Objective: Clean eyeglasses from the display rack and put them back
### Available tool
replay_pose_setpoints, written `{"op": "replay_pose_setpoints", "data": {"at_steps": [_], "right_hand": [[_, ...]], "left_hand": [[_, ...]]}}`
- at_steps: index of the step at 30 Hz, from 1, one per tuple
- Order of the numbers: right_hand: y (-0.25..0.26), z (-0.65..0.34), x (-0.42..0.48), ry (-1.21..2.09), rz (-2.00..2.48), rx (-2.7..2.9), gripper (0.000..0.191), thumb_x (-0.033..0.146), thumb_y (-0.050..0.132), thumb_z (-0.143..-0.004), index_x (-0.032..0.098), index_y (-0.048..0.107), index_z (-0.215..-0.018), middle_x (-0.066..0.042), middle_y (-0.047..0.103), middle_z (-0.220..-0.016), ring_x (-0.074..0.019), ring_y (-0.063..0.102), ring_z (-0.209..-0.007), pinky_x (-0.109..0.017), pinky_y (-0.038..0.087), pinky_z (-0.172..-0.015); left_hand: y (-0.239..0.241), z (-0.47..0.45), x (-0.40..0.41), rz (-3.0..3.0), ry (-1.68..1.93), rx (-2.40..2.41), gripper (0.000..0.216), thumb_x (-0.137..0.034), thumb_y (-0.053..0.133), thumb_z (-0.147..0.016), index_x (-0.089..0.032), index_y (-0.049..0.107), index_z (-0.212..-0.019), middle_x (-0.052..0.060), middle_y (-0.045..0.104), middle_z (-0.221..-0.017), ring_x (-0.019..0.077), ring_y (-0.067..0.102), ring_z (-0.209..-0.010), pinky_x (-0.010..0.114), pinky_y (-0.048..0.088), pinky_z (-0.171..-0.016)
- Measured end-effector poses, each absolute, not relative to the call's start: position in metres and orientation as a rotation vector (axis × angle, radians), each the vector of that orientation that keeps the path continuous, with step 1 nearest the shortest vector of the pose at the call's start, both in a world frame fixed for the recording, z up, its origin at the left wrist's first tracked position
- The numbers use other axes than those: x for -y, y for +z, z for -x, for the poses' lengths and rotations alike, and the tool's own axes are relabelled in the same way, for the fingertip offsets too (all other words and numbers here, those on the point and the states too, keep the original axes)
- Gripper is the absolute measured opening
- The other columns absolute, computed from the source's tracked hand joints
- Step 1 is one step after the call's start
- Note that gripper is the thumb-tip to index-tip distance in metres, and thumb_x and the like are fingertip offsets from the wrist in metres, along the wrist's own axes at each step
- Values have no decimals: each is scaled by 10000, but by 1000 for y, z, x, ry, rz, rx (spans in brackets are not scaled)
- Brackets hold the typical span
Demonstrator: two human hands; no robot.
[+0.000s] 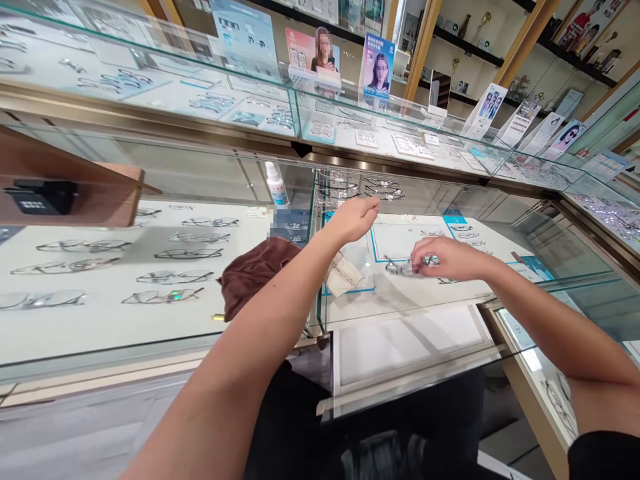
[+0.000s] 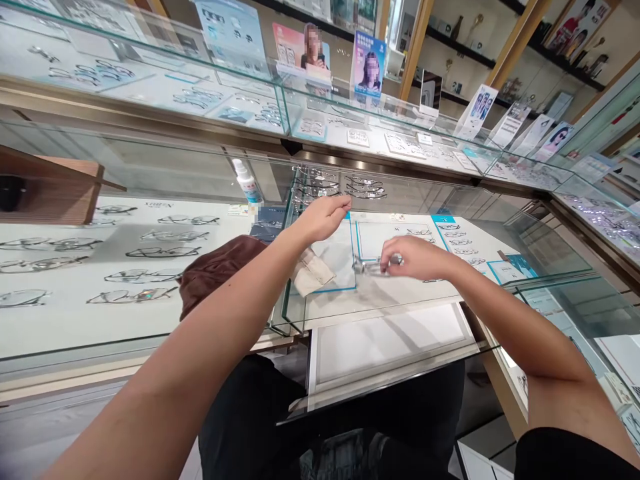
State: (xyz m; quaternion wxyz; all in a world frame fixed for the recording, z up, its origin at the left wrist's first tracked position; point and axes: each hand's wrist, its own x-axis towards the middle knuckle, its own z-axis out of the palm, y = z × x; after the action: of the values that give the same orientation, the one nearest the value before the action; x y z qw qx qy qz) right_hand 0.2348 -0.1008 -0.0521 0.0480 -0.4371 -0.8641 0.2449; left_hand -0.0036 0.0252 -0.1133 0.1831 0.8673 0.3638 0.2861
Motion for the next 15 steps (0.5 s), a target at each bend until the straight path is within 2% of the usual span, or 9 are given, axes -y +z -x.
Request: {"op": "replay_pose_setpoints", "data": {"at_steps": [4,8,11,15], "right_hand": [[-49,-217,172,1253,1313,2746,217,132,668,-832,265,834,-878,-3,816,-926,-181,729,-830,-283,514,-754],[-82,-208,206,1438,1563,2696,178,175,759,-778,284,863,-874,8,829,-870,-191,734,-770,-276,479,-665],[-121,-213,205,1393,1704,2688,179,220,802,-775,274,868,-933,-6,835,-881,-195,740,-765,-266,472,-649],[-171,-223,180,959,1868,2890,208,184,734,-864,217,849,-1034,-61,840,-1041,-217,762,-930,-258,497,-733]], "left_hand": [[-116,3,-26,-2481,775,-1034,153,-263,428,-884,-227,565,-826,77,600,-759,266,523,-743,360,292,-673],[-120,3,-25,-2485,744,-1036,160,-259,416,-880,-227,544,-788,72,548,-725,258,460,-717,368,254,-673],[-121,2,-24,-2465,727,-1043,157,-252,403,-888,-232,504,-769,57,497,-691,250,422,-693,368,238,-665],[-120,2,-23,-2457,730,-1062,153,-228,408,-896,-234,458,-751,44,460,-668,241,411,-674,367,229,-647]]}}
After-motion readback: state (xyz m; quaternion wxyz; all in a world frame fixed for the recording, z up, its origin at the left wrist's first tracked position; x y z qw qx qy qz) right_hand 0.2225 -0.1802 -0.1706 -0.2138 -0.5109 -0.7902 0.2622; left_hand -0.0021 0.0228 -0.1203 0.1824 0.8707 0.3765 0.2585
